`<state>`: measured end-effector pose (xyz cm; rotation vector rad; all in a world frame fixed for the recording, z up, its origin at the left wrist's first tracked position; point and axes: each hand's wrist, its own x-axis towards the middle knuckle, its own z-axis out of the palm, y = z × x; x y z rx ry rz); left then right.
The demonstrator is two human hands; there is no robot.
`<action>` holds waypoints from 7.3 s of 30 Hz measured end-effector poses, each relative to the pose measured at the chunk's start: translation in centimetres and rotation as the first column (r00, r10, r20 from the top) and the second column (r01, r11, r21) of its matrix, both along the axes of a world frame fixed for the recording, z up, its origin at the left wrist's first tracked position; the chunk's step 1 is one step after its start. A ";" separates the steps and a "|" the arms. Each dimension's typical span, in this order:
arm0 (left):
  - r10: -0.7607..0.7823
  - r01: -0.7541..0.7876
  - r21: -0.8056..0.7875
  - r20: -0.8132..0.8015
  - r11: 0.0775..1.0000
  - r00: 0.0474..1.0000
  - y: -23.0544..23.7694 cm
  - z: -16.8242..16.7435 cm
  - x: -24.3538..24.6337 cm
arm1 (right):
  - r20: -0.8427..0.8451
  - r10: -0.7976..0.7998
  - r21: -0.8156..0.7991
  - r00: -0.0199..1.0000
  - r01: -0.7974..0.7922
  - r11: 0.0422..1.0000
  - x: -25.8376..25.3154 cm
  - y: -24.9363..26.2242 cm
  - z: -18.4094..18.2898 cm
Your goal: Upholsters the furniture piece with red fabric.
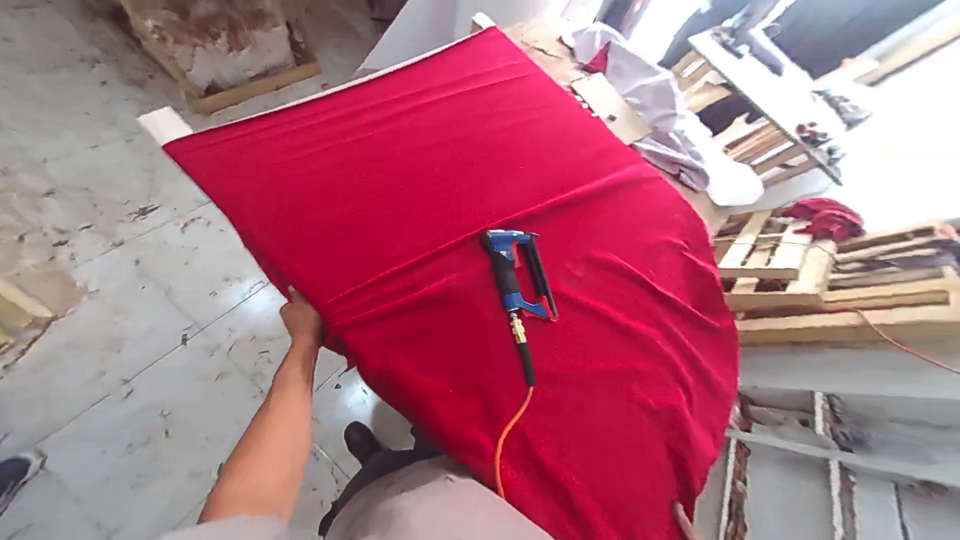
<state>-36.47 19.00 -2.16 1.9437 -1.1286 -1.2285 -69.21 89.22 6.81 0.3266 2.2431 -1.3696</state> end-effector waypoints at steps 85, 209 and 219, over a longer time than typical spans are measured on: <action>-0.189 0.190 -0.098 -0.812 0.977 0.553 41.7 1.2 -9.0 | -0.462 0.451 0.270 0.764 -0.363 0.892 -16.5 1.9 2.0; 0.420 -0.398 0.245 -0.041 0.884 0.907 59.6 1.3 -25.6 | -0.651 0.756 0.317 0.062 -0.883 0.345 -26.2 -10.2 11.2; 0.392 -0.347 0.256 -0.153 0.902 0.907 60.2 1.4 -25.9 | -0.666 0.743 0.617 0.066 -0.510 0.599 -31.1 -2.4 6.2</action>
